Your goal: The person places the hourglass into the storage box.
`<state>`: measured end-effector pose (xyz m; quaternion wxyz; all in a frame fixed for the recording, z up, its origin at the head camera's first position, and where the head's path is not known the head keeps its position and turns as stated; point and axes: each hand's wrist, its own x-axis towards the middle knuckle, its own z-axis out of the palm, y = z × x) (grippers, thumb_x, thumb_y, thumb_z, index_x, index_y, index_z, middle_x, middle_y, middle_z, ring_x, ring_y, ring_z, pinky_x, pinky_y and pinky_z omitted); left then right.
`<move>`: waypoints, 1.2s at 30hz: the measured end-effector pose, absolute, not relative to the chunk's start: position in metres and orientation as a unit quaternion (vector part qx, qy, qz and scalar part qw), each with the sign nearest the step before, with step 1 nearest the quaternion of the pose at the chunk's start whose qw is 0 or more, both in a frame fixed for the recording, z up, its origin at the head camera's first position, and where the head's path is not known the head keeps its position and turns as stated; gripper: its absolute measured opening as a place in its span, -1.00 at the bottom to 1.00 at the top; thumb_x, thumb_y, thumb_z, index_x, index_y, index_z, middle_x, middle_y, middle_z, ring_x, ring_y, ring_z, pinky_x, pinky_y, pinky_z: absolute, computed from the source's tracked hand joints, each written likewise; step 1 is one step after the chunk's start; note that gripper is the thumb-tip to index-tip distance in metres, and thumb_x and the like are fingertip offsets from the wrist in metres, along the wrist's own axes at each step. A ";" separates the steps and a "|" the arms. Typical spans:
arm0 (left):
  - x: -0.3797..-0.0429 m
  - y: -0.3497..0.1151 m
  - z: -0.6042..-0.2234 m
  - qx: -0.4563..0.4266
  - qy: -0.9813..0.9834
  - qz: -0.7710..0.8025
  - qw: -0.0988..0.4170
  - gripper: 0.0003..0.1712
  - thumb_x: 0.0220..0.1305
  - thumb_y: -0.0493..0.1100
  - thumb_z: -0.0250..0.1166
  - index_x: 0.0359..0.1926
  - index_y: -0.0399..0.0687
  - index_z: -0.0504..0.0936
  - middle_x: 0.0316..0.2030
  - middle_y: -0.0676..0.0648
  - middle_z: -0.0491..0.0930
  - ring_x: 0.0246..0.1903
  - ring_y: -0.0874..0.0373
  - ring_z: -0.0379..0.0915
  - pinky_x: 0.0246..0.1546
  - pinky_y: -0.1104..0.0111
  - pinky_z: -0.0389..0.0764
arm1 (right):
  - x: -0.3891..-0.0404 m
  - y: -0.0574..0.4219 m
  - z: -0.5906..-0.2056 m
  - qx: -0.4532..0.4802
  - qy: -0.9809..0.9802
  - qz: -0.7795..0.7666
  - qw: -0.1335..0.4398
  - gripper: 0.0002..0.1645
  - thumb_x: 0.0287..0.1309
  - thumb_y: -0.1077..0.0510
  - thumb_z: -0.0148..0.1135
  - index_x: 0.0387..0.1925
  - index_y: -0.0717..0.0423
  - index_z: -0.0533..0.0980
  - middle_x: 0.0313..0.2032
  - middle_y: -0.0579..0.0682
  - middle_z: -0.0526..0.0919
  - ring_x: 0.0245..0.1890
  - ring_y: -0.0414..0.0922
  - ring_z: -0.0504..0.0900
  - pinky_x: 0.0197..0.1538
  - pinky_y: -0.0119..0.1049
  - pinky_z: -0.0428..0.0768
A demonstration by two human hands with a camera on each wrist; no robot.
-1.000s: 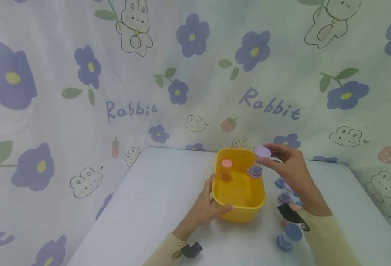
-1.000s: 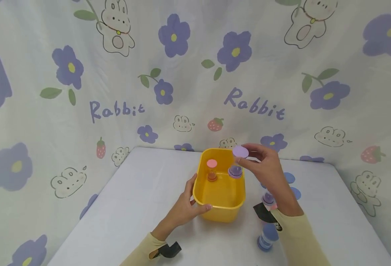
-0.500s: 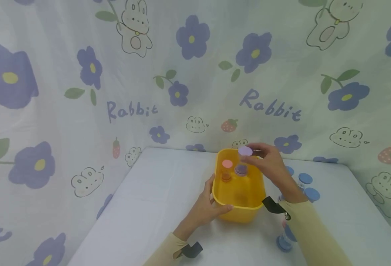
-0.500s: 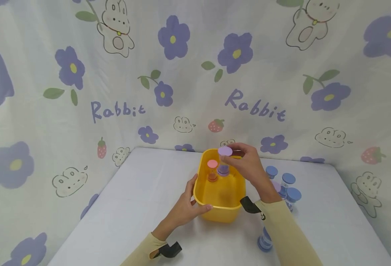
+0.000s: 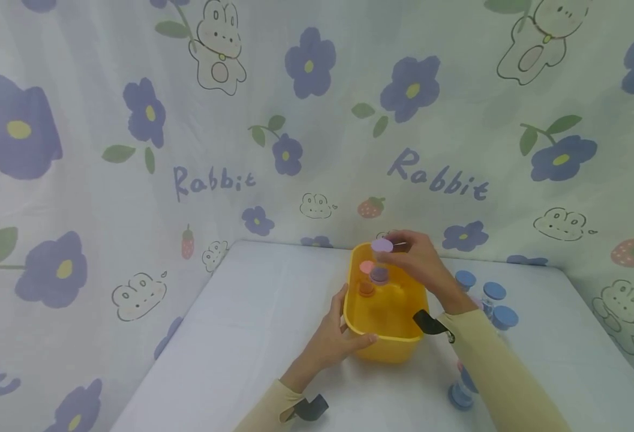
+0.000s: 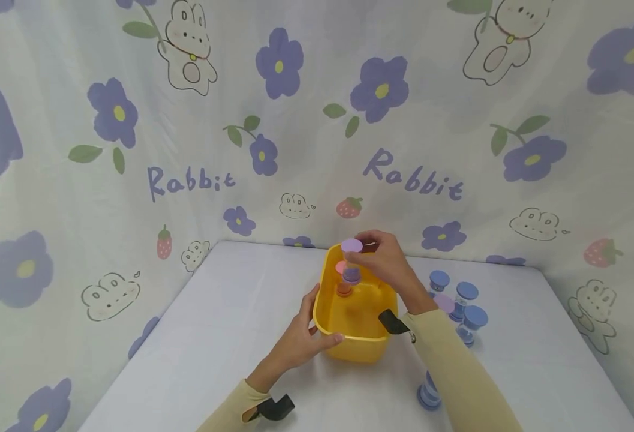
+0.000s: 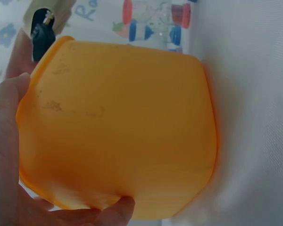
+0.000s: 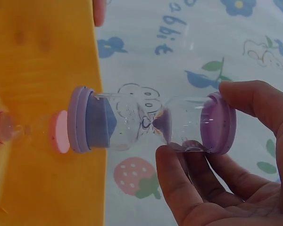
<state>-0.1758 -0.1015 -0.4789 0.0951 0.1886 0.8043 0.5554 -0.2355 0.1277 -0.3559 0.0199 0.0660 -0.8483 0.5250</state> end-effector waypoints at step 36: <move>-0.177 -0.102 -0.481 0.202 0.797 0.561 0.094 0.27 0.19 0.29 0.47 0.65 0.39 -0.22 0.66 0.09 -0.03 0.60 -0.01 0.10 0.45 -0.18 0.40 | -0.261 0.095 -0.385 0.035 -0.927 0.365 -0.081 -0.64 -0.07 -0.03 0.55 -0.23 -0.02 0.65 -0.26 -0.08 0.74 -0.23 -0.01 0.63 -0.01 -0.18 0.70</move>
